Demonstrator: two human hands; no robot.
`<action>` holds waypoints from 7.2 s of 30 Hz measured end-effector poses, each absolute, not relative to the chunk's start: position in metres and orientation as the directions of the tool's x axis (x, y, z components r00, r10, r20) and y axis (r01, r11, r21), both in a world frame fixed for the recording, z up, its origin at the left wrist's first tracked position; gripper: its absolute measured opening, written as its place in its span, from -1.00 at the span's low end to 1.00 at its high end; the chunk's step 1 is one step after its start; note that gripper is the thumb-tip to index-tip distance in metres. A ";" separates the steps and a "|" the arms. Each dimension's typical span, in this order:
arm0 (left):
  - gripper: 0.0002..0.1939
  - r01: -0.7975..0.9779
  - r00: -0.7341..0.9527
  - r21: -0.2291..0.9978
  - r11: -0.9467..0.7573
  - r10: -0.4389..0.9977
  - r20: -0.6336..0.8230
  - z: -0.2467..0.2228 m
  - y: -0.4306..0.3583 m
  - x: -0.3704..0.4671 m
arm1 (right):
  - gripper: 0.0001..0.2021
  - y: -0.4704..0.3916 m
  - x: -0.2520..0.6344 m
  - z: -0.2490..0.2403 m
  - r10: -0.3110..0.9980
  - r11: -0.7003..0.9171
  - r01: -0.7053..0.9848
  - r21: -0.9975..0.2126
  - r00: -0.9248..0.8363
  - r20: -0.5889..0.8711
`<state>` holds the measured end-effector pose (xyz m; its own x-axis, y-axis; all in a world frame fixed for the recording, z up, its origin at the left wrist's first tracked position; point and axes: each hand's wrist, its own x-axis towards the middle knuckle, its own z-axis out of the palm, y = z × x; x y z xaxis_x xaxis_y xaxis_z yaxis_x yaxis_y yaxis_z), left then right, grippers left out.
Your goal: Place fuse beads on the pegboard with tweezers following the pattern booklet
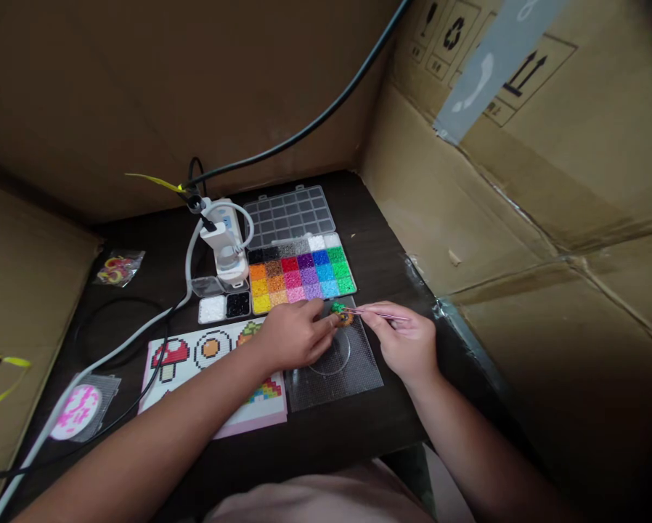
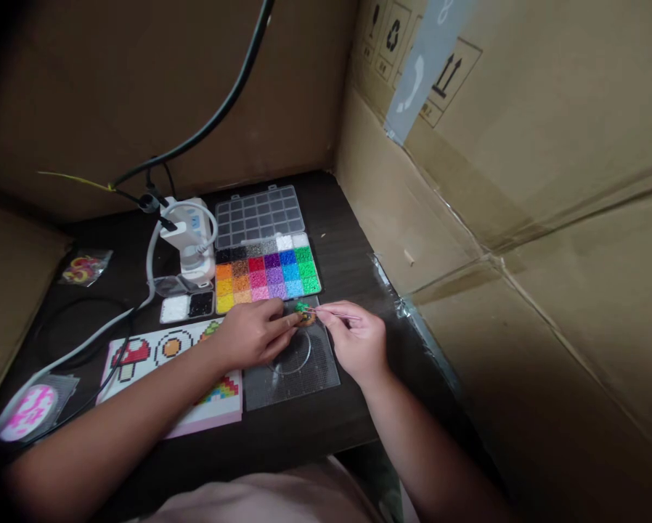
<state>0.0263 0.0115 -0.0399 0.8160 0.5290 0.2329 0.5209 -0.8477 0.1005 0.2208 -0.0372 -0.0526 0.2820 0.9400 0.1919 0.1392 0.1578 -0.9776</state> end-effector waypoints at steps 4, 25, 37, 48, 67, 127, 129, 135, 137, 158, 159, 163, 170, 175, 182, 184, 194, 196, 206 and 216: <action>-0.65 0.521 0.816 0.101 -0.848 0.529 0.232 -0.039 0.011 0.027 | -0.94 -0.037 0.221 -0.053 0.939 0.164 0.132 -0.978 0.282 0.196; -0.67 0.525 0.818 0.115 -0.843 0.537 0.204 -0.038 0.014 0.029 | -0.94 -0.037 0.221 -0.053 0.936 0.161 0.138 -0.977 0.293 0.196; -0.67 0.527 0.818 0.106 -0.843 0.537 0.204 -0.038 0.014 0.029 | -0.95 -0.037 0.220 -0.051 0.935 0.144 0.157 -0.977 0.302 0.187; -0.66 0.523 0.820 0.129 -0.842 0.539 0.192 -0.037 0.014 0.029 | -0.96 -0.037 0.221 -0.051 0.933 0.138 0.138 -0.981 0.314 0.175; -0.67 0.531 0.813 0.155 -0.833 0.553 0.185 -0.034 0.015 0.027 | -0.93 -0.038 0.221 -0.050 0.933 0.099 0.166 -0.981 0.328 0.150; -0.68 0.519 0.832 0.042 -0.854 0.516 0.204 -0.032 0.016 0.029 | -0.95 -0.038 0.222 -0.053 0.933 0.135 0.178 -0.975 0.308 0.186; -0.68 0.526 0.826 0.047 -0.849 0.524 0.210 -0.032 0.017 0.029 | -0.95 -0.038 0.222 -0.052 0.931 0.135 0.180 -0.974 0.314 0.187; -0.70 0.542 0.796 0.055 -0.839 0.533 0.286 -0.024 0.016 0.024 | -0.95 -0.037 0.220 -0.048 0.928 0.133 0.181 -0.974 0.323 0.186; -0.73 0.541 0.786 0.061 -0.839 0.530 0.319 -0.018 0.013 0.021 | -0.94 -0.037 0.220 -0.048 0.927 0.133 0.182 -0.974 0.325 0.187; -0.83 0.558 0.589 0.391 -0.732 0.681 0.435 -0.018 -0.054 -0.046 | -0.95 -0.038 0.219 -0.051 0.934 0.097 0.200 -0.975 0.321 0.159; -0.82 0.567 0.573 0.397 -0.722 0.692 0.438 -0.021 -0.052 -0.048 | -0.95 -0.038 0.219 -0.052 0.933 0.095 0.208 -0.974 0.321 0.160; -0.76 0.588 0.525 0.428 -0.687 0.726 0.444 -0.030 -0.046 -0.055 | -0.95 -0.039 0.220 -0.053 0.932 0.100 0.231 -0.968 0.319 0.173; -0.66 0.598 0.420 0.488 -0.636 0.767 0.484 -0.035 -0.040 -0.061 | -0.92 -0.040 0.221 -0.054 0.939 0.096 0.235 -0.967 0.302 0.167; -0.67 0.577 0.394 0.496 -0.649 0.754 0.526 -0.035 -0.038 -0.061 | -0.92 -0.040 0.221 -0.054 0.940 0.083 0.233 -0.969 0.304 0.154; -0.72 0.617 0.306 0.509 -0.600 0.779 0.548 -0.032 -0.039 -0.063 | -0.91 -0.041 0.224 -0.061 0.935 0.082 0.203 -0.976 0.324 0.146; -0.72 0.626 0.289 0.518 -0.583 0.791 0.540 -0.033 -0.039 -0.064 | -0.89 -0.041 0.224 -0.062 0.933 0.077 0.205 -0.976 0.331 0.143; -0.61 0.638 0.268 0.523 -0.565 0.800 0.537 -0.040 -0.037 -0.062 | -0.81 -0.039 0.226 -0.066 0.911 0.131 0.253 -0.959 0.351 0.217; -0.59 0.636 0.276 0.521 -0.569 0.798 0.536 -0.042 -0.037 -0.061 | -0.81 -0.039 0.226 -0.065 0.905 0.134 0.259 -0.956 0.360 0.225; -0.57 0.603 0.290 0.564 -0.564 0.814 0.503 -0.046 -0.035 -0.062 | -0.89 -0.059 0.190 -0.036 0.904 0.427 0.298 -0.854 -0.123 0.409; -0.56 0.611 0.296 0.562 -0.557 0.820 0.491 -0.046 -0.033 -0.060 | -0.87 -0.054 0.180 -0.038 0.879 0.477 0.426 -0.769 -0.216 0.425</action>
